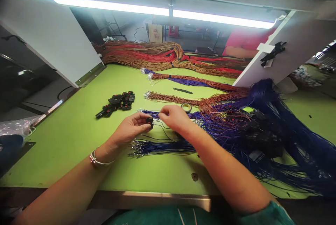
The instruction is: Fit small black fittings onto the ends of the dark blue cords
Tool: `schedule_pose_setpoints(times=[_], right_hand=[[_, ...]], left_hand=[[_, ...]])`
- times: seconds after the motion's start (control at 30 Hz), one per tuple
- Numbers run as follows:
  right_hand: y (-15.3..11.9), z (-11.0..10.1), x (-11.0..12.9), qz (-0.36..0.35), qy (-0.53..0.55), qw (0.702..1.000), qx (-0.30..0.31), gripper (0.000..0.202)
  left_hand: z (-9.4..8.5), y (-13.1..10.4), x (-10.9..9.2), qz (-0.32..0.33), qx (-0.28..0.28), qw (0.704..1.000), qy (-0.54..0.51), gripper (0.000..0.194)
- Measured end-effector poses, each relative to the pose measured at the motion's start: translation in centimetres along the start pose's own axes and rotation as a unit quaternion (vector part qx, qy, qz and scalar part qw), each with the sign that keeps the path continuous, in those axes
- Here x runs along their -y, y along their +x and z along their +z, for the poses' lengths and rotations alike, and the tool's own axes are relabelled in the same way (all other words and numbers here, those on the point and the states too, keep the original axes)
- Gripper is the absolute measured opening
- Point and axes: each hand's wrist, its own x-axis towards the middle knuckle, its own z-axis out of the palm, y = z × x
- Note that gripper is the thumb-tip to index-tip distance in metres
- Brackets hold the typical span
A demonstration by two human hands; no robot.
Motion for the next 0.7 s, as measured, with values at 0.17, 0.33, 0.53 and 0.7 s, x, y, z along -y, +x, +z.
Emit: schedule_pose_setpoints(times=[0.17,0.33,0.53,0.7], right_hand=[[4.7,-1.9,-2.6,0.101,-0.245,0.964,0.002,0.019],[7.1,-1.1,-5.3,0.136,-0.321,0.937,0.036,0.024],[7.6,-0.7,-6.5,0.1,-0.332,0.937,0.047,0.029],[7.6,-1.5,-6.7,0.116,-0.332,0.936,0.028,0.03]], left_hand=[[0.4,-0.4,-0.8,-0.016,0.023,0.999,-0.032,0.033],[0.4,-0.4,-0.7,-0.034,0.02,0.998,-0.041,0.033],[0.2,-0.4,-0.6,-0.042,0.024,0.998,-0.048,0.033],[0.3,-0.4,-0.8,-0.056,0.017,0.997,-0.056,0.033]])
